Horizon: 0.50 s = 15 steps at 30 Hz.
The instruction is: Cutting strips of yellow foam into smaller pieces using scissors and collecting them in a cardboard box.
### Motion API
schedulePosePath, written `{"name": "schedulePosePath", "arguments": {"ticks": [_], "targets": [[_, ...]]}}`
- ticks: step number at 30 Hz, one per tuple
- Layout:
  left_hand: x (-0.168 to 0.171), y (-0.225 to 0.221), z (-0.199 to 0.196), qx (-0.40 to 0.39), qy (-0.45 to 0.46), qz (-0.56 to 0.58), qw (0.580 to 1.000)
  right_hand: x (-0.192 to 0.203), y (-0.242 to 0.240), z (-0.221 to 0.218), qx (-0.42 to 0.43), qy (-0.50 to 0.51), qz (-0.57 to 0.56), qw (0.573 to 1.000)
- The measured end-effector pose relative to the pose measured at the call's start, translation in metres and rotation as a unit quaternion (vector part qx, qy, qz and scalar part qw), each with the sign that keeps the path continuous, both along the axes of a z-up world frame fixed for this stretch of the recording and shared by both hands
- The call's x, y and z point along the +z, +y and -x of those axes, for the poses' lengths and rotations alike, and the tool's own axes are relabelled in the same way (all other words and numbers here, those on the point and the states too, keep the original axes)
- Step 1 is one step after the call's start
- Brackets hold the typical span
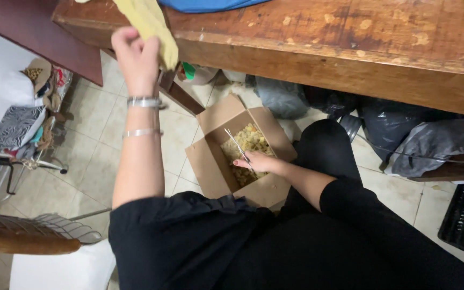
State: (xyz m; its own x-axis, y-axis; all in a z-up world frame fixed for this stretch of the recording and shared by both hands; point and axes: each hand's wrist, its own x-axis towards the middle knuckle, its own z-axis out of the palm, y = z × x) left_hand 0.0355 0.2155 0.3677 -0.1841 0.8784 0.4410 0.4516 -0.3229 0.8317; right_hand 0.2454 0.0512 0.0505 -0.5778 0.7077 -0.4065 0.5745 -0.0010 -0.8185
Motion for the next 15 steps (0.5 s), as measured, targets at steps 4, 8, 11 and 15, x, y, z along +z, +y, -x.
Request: {"name": "schedulePosePath", "arguments": {"ticks": [4,8,11,15], "targets": [[-0.039,-0.091,0.015,-0.076,-0.2,0.071,0.974,0.0,0.01,0.007,0.03,-0.05,-0.019,0.998],[-0.121,-0.166,0.032,-0.069,-0.403,0.144,0.901,-0.027,0.003,0.01,0.065,0.035,-0.075,0.994],[-0.204,-0.192,0.041,-0.054,-0.489,0.143,0.859,-0.044,-0.002,0.006,0.096,0.122,-0.079,0.985],[-0.277,-0.211,0.04,-0.027,-0.538,0.139,0.831,-0.006,-0.018,0.006,0.17,0.095,-0.064,0.979]]}}
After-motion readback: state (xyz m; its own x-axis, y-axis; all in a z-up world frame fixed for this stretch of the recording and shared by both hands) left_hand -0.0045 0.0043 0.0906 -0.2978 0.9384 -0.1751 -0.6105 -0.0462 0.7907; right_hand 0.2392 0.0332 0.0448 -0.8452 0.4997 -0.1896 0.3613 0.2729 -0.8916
